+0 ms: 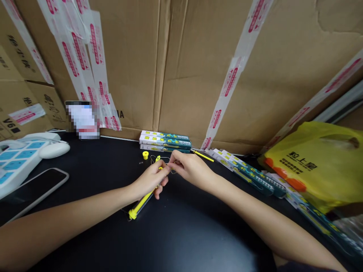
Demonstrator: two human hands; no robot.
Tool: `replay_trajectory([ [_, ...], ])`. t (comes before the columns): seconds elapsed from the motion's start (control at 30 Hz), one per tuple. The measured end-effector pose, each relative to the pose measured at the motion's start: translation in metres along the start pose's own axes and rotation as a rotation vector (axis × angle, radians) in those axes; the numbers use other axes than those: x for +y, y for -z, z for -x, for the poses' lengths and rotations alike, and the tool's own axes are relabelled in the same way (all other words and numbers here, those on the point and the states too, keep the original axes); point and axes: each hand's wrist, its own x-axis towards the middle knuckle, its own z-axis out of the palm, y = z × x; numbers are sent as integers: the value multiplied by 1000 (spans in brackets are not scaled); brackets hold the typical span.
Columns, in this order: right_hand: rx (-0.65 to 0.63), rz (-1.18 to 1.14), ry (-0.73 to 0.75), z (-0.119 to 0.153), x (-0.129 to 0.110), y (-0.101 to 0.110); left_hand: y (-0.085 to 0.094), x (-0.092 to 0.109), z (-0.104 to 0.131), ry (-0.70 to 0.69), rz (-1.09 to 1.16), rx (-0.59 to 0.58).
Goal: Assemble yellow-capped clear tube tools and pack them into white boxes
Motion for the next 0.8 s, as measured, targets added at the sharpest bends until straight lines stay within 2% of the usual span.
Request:
replay_trajectory([
  [0.13, 48, -164, 8, 0, 0, -6, 1, 1, 0, -42, -9, 23],
  [0.3, 188, -617, -70, 1, -3, -24, 4, 9, 1, -171, 54, 103],
  [0.43, 179, -876, -134, 4, -4, -37, 6, 11, 0, -218, 97, 96],
  [0.63, 186, -961, -73, 6, -4, -46, -1, 9, 3, -228, 198, 100],
  [0.8, 252, -927, -107, 6, -6, -50, -10, 11, 7, -173, 322, 138],
])
